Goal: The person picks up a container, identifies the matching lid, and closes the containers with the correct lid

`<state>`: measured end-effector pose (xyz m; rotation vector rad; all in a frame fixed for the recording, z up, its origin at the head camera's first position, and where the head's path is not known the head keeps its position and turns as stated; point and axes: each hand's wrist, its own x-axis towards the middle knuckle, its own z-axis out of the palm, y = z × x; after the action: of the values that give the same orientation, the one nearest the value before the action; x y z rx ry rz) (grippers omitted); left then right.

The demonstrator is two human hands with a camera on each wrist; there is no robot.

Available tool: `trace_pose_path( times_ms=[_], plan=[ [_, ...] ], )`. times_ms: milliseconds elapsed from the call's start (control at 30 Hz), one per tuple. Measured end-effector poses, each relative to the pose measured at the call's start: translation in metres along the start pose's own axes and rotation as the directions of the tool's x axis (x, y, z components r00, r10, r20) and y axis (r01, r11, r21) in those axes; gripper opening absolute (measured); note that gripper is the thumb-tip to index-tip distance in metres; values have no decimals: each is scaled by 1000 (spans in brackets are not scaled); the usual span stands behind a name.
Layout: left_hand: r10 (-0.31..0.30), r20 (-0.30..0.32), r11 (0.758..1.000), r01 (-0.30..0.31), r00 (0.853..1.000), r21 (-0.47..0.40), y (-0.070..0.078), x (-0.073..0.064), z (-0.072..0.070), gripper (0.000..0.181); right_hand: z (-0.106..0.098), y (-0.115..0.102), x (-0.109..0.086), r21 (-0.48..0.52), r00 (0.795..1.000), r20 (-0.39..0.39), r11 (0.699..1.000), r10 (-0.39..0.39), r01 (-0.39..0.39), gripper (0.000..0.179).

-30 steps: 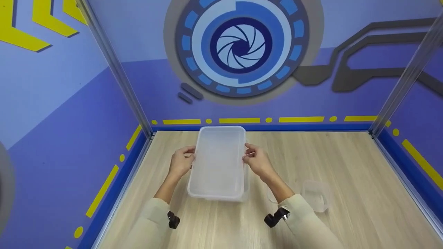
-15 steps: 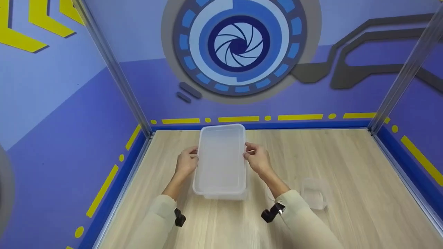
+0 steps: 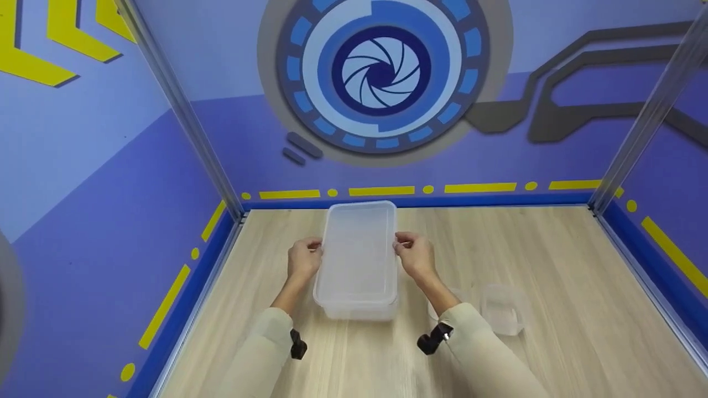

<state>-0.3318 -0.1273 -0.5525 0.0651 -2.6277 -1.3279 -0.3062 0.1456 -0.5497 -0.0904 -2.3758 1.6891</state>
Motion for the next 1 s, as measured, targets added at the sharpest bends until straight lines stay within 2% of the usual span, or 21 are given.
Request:
trace_pose_path(
  times_ms=[333, 500, 733, 1000],
  plan=[
    [-7, -15, 1000, 7, 1000, 9, -4, 0, 6, 21, 0, 11, 3, 21, 997, 69, 999, 37, -38, 37],
    [-25, -2, 1000, 25, 1000, 7, -4, 0, 9, 26, -1, 17, 1, 14, 996, 69, 998, 53, -54, 38],
    [-58, 21, 998, 58, 998, 3, -4, -1, 15, 28, 2, 27, -3, 37, 998, 28, 998, 50, -51, 30],
    [-64, 22, 998, 64, 998, 1, -7, -1, 16, 27, 6, 30, -4, 12, 997, 25, 997, 76, -77, 27]
  ],
)
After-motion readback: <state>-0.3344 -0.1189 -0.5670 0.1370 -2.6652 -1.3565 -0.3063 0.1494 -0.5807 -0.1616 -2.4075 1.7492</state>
